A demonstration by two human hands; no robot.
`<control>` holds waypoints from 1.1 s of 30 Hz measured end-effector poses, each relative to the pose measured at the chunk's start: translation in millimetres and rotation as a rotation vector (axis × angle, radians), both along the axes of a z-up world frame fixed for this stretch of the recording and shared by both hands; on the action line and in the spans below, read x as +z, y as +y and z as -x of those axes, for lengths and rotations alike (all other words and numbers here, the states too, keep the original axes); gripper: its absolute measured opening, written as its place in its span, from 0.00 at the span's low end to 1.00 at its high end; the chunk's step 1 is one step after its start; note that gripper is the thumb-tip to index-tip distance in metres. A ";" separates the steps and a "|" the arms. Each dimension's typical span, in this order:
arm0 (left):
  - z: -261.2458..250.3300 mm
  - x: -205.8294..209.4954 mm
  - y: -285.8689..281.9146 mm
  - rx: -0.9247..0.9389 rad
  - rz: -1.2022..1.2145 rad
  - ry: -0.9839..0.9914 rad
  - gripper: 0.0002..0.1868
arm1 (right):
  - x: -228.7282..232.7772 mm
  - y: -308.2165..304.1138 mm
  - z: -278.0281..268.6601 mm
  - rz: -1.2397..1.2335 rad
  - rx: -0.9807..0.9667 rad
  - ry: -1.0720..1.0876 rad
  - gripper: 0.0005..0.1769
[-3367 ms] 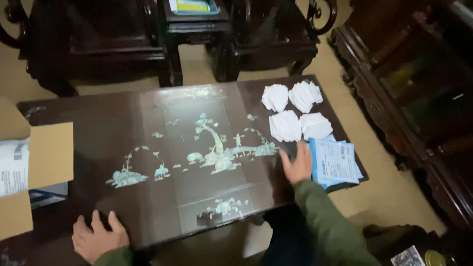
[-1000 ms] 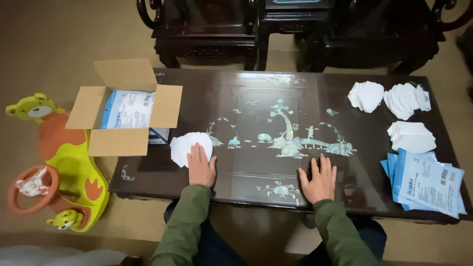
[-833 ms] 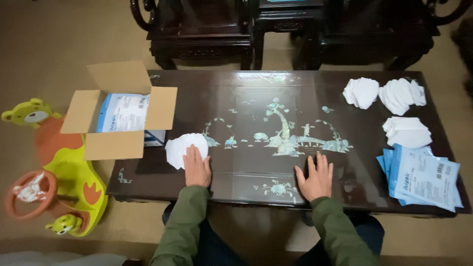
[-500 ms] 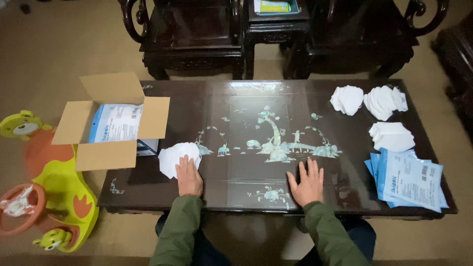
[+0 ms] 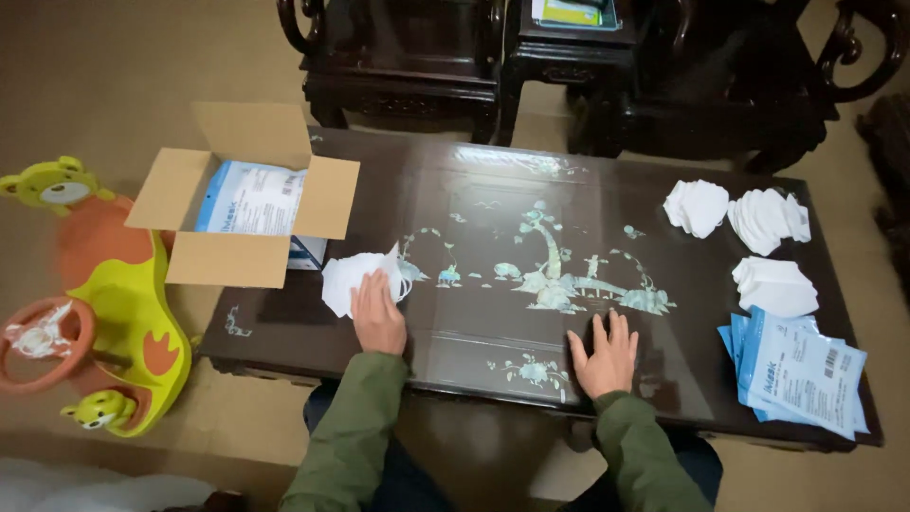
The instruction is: Packaging individual face masks into plastic envelopes manually
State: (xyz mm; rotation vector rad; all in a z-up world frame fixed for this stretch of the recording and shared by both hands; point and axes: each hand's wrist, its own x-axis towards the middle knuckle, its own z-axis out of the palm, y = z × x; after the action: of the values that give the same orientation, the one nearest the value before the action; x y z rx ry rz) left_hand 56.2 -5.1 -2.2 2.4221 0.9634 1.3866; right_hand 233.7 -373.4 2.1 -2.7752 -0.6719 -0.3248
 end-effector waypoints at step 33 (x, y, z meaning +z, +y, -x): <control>-53.1 45.2 -106.6 -0.807 1.231 0.194 0.18 | -40.1 59.0 4.1 -1.089 -0.019 0.948 0.16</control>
State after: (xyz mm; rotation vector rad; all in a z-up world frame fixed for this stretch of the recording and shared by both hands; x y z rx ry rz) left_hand 109.3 -111.7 43.0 1.5992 0.4730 0.1252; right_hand 229.6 -314.4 -38.0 -1.5786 -0.1160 0.4821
